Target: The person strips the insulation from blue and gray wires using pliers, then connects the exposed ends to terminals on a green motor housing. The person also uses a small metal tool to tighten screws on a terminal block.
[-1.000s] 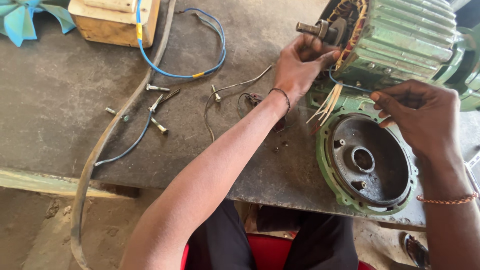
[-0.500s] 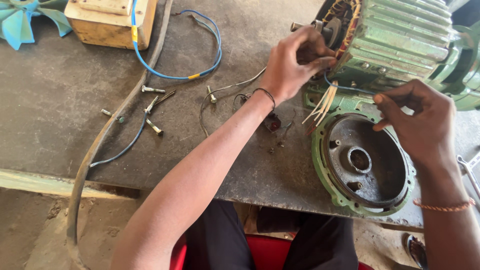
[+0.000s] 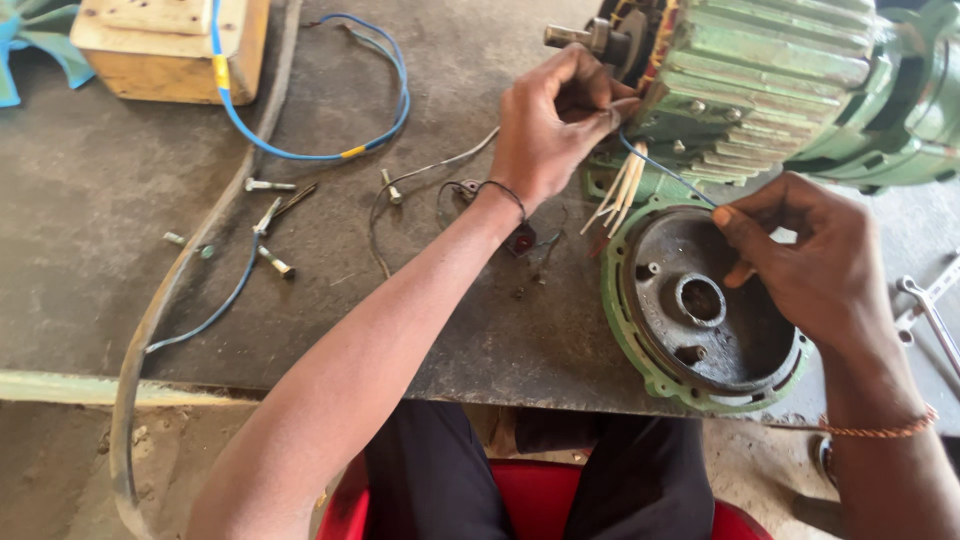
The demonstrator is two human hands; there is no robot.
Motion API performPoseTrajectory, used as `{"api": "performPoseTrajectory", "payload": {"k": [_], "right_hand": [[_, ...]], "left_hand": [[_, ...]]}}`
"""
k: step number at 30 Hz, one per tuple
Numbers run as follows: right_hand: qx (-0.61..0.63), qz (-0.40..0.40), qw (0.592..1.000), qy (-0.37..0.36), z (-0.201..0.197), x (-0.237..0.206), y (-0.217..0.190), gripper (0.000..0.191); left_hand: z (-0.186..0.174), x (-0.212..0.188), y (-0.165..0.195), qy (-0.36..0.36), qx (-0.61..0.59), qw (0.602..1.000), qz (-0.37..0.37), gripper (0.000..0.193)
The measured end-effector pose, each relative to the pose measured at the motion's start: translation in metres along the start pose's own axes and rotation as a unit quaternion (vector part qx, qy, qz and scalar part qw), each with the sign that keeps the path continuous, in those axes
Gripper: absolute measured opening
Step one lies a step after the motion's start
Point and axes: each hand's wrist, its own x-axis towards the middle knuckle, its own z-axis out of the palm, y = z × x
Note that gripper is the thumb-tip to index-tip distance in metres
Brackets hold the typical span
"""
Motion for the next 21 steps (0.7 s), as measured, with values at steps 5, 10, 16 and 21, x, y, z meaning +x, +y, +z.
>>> {"api": "performPoseTrajectory", "payload": {"k": [5,10,16,21], "right_hand": [[0.029,0.023,0.999,-0.003,0.006,-0.008,-0.001,0.009],[0.005,-0.029,1.000,-0.006,-0.003,-0.060,-0.002,0.007],[-0.028,-0.138,0.987,-0.072,-0.019,-0.160,-0.019,0.037],[0.107,-0.149,0.983,0.004,-0.008,-0.201,-0.002,0.042]], "left_hand": [[0.003,0.006,0.013,-0.011,0.027,0.998,-0.053,0.017],[0.012,-0.019,0.089,0.020,-0.028,0.999,-0.021,0.023],[0.021,-0.121,0.244,-0.087,0.044,0.988,-0.116,0.014],[0.052,-0.204,0.262,-0.129,0.052,0.971,-0.195,0.017]]}}
